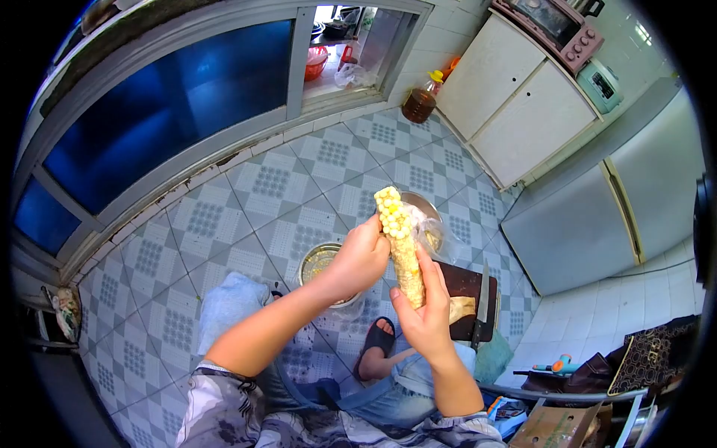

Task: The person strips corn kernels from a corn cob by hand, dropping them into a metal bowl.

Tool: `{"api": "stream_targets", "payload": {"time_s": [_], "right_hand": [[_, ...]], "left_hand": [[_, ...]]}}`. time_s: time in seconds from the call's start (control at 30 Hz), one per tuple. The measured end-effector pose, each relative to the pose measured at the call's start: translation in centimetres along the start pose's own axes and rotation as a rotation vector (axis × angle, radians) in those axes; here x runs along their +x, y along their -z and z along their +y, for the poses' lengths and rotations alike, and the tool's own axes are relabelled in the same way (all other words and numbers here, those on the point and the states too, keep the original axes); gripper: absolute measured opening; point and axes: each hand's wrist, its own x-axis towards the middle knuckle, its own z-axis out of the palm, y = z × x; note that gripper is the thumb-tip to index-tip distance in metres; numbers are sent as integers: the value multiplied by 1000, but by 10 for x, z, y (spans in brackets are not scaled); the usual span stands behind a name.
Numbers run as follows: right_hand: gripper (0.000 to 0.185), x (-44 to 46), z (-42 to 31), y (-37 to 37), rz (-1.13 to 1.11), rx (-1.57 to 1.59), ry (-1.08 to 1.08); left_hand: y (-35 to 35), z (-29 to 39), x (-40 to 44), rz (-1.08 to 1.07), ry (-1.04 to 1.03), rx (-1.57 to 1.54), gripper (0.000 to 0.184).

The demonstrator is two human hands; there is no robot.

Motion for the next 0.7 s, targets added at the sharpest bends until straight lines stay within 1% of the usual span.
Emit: {"api": "stream_targets", "payload": {"time_s": [0.03, 0.1, 0.17, 0.2, 0.3, 0.43, 0.5, 0.53, 0.6, 0.63, 0.7], "right_hand": [[61, 1, 3, 0, 5, 16, 7], [61, 3, 4, 3, 14, 32, 13], [59, 4, 2, 9, -25, 370, -278], [59, 3, 7, 12, -50, 383, -298], [60, 1, 11, 13, -60, 408, -272], [60, 2, 9, 13, -63, 382, -227], [61, 4, 5, 12, -42, 194, -90], [61, 4, 4, 11, -45, 194, -89], [62, 3, 5, 8, -9, 96, 15], [62, 3, 5, 7, -9, 96, 15], [61, 3, 6, 3, 7, 85, 25]], "left_hand": [[2, 5, 2, -63, 122, -183, 28], [8, 12, 6, -130, 243, -366, 29], [23, 16, 7, -324, 548, -669, 26], [24, 23, 7, -303, 541, -633, 20], [26, 25, 5, -323, 514, -620, 17], [26, 21, 2, -347, 468, -564, 22], [24, 21, 0, -311, 413, -432, 24], [23, 22, 0, -308, 412, -432, 24], [22, 23, 0, -273, 364, -336, 24], [21, 23, -1, -273, 363, -336, 24], [19, 24, -2, -199, 257, -191, 20]]}}
